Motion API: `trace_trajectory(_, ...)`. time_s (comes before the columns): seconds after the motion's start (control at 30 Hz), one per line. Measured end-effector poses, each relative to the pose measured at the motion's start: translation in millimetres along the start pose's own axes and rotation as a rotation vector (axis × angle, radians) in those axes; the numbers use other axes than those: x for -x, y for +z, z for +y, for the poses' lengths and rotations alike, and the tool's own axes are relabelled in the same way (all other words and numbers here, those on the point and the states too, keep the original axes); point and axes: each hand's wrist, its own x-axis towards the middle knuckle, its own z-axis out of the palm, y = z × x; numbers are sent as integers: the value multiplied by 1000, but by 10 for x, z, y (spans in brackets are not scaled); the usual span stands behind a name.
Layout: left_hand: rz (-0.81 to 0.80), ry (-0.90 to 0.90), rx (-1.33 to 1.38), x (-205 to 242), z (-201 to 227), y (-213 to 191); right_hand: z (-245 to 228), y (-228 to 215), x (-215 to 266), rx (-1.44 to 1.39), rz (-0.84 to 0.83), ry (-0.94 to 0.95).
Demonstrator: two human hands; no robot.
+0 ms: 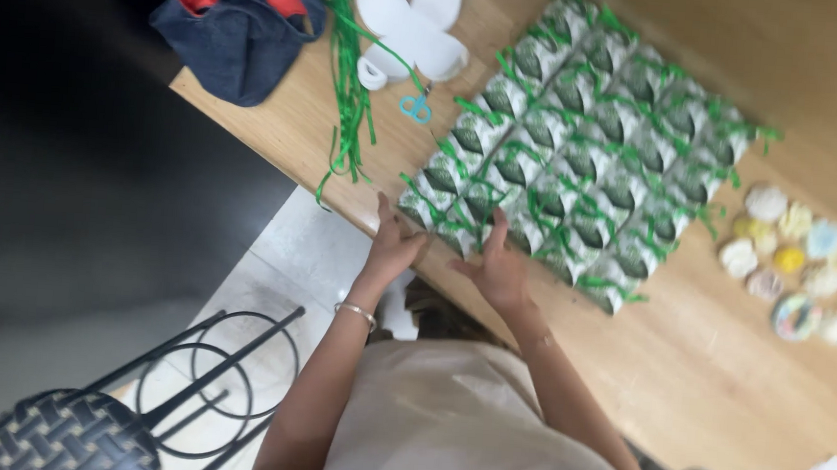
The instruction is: Pick up various handmade candles from a shelf and inspect them over a workbench.
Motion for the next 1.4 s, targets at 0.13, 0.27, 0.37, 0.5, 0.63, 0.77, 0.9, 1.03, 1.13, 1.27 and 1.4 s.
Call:
trace_trajectory(0.13,70,-294,-4,140,651,-378,-115,-459,-41,138,-171,-104)
trace_trajectory(0.27,-54,-316,-44,465,1100,-903,-694,-1072,-103,49,-325,-181)
trace_trajectory(0.37,55,-173,19,744,1372,-1273,-1158,-1355,-214,-14,-361,-286)
trace_trajectory(0.5,252,-114,181,1368,1951,-1808,-1952,-1481,-89,40,-266,-479)
trace_trajectory(0.63,439,-68,267,2154,1891,-2181,-2386,-984,79,22,-375,-666)
trace_trajectory(0.77,647,-128,250,3164,1821,-2515,-2978,-274,781,-28,-546,-845)
trace_trajectory(0.9,875,-103,255,4221,1588,-2785,-3618,412,1827,-149,-631,-1163)
trace_trajectory(1.03,1095,-105,295,5283,1381,-2952,-4096,1015,2871,-242,-767,-1295)
trace_trajectory(1.13,1244,-155,335,6059,1257,-2969,-4301,1411,3615,-271,-895,-1376)
trace_trajectory(1.27,1469,-147,322,6928,949,-2900,-4453,1944,4473,-246,-1089,-1480)
trace_trajectory(1.4,1674,-233,349,7503,797,-2757,-4555,2303,5174,-137,-1256,-1572)
